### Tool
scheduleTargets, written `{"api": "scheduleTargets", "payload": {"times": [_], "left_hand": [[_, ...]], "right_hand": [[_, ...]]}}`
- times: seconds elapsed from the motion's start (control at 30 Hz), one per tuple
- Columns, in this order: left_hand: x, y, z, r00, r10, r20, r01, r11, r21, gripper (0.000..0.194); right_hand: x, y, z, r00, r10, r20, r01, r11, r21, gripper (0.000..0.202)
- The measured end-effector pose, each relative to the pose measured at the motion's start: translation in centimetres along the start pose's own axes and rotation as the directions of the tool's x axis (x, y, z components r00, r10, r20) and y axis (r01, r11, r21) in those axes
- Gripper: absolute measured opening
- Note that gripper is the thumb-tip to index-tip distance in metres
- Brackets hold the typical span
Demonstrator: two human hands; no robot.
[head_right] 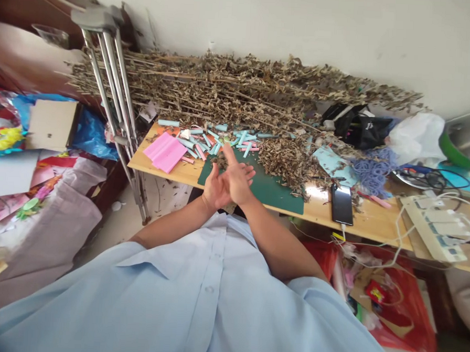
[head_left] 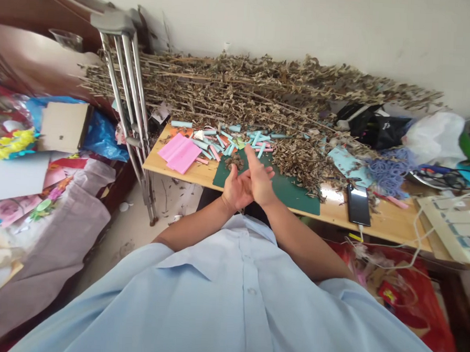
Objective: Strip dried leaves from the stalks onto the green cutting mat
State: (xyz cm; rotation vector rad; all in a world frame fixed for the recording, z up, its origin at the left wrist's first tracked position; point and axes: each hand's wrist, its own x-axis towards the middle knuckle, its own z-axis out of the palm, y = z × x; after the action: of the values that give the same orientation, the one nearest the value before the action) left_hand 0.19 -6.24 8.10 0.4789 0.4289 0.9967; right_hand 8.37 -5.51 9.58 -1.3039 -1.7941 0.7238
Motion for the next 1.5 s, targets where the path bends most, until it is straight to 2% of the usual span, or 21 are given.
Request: {"api": "scheduleTargets", "payload": {"times": [0.07,0.13,0.2,0.3,0.37,0.43,0.53,0.73,0.87,0.97,1.07,1.17,1.23,1.33,1.43,1.5], "left_hand": [[-0.2,0.5,-0.4,0.998,-0.057,0.000,0.057,0.997,-0.054,0.095],[-0.2,0.9,-0.7,0.998,-0.057,-0.003,0.056,0.993,-0.108,0.091],[-0.2,1.1,-0.8,0.999,-0.035,-0.003,0.034,0.989,-0.146,0.087],[-0.3,1.4,-0.8,1.000,-0.029,-0.003,0.028,0.985,-0.168,0.083],[-0.3,1.6,-0.8,0.999,-0.033,0.016,0.036,0.979,-0.200,0.083],[-0.3,1.6,-0.8,0.999,-0.040,0.035,0.047,0.968,-0.245,0.083],[-0.5,1.3,-0.8,0.996,-0.077,0.042,0.086,0.955,-0.282,0.084],[-1.6,0.7,-1.3,0.990,-0.141,0.006,0.136,0.944,-0.301,0.083],[-1.9,0.5,-1.9,0.989,-0.139,-0.057,0.116,0.951,-0.288,0.077],[-1.7,0.7,-3.2,0.978,-0.058,-0.201,0.022,0.984,-0.176,0.070],[-1.4,1.4,-4.9,0.947,0.080,-0.310,-0.076,0.997,0.025,0.064],[-1.0,2.1,-6.2,0.920,0.151,-0.361,-0.085,0.978,0.191,0.061],[-0.7,2.3,-6.7,0.907,0.200,-0.370,-0.091,0.952,0.293,0.057],[-0.2,2.3,-7.3,0.905,0.270,-0.329,-0.108,0.894,0.435,0.050],[0.1,2.1,-7.8,0.924,0.263,-0.278,-0.071,0.831,0.551,0.046],[0.3,2.0,-8.2,0.932,0.251,-0.261,-0.052,0.806,0.590,0.045]], "right_hand": [[0.5,0.5,-1.2,1.000,0.011,-0.024,-0.006,0.983,0.184,0.069],[0.3,0.8,-2.4,0.996,0.055,-0.073,-0.021,0.916,0.400,0.061],[-0.7,0.9,-3.5,0.991,0.095,-0.094,-0.041,0.886,0.462,0.050],[-2.7,0.8,-4.5,0.998,0.031,-0.061,-0.015,0.966,0.258,0.031],[-3.8,0.8,-4.6,0.997,-0.072,0.010,0.071,0.992,0.108,0.022],[-4.4,1.1,-4.5,0.983,-0.157,0.096,0.155,0.988,0.029,0.022],[-4.9,1.7,-3.8,0.969,-0.201,0.141,0.205,0.979,-0.016,0.028],[-5.7,1.9,-2.3,0.981,-0.153,0.119,0.155,0.988,-0.008,0.013],[-5.9,1.9,-2.2,0.984,-0.130,0.126,0.126,0.991,0.039,0.011],[-5.1,3.6,-2.9,0.998,0.055,0.026,-0.057,0.995,0.083,0.021],[-3.6,7.1,-3.9,0.943,0.307,-0.129,-0.297,0.950,0.092,0.037],[-2.3,10.6,-4.6,0.897,0.407,-0.172,-0.402,0.913,0.066,0.043],[-1.7,12.1,-4.7,0.899,0.398,-0.181,-0.409,0.912,-0.024,0.041],[-1.3,12.8,-4.4,0.942,0.292,-0.165,-0.322,0.924,-0.207,0.034],[-1.1,12.9,-4.2,0.976,0.176,-0.129,-0.211,0.913,-0.350,0.027],[-1.1,12.9,-4.0,0.985,0.131,-0.114,-0.165,0.909,-0.383,0.024]]}}
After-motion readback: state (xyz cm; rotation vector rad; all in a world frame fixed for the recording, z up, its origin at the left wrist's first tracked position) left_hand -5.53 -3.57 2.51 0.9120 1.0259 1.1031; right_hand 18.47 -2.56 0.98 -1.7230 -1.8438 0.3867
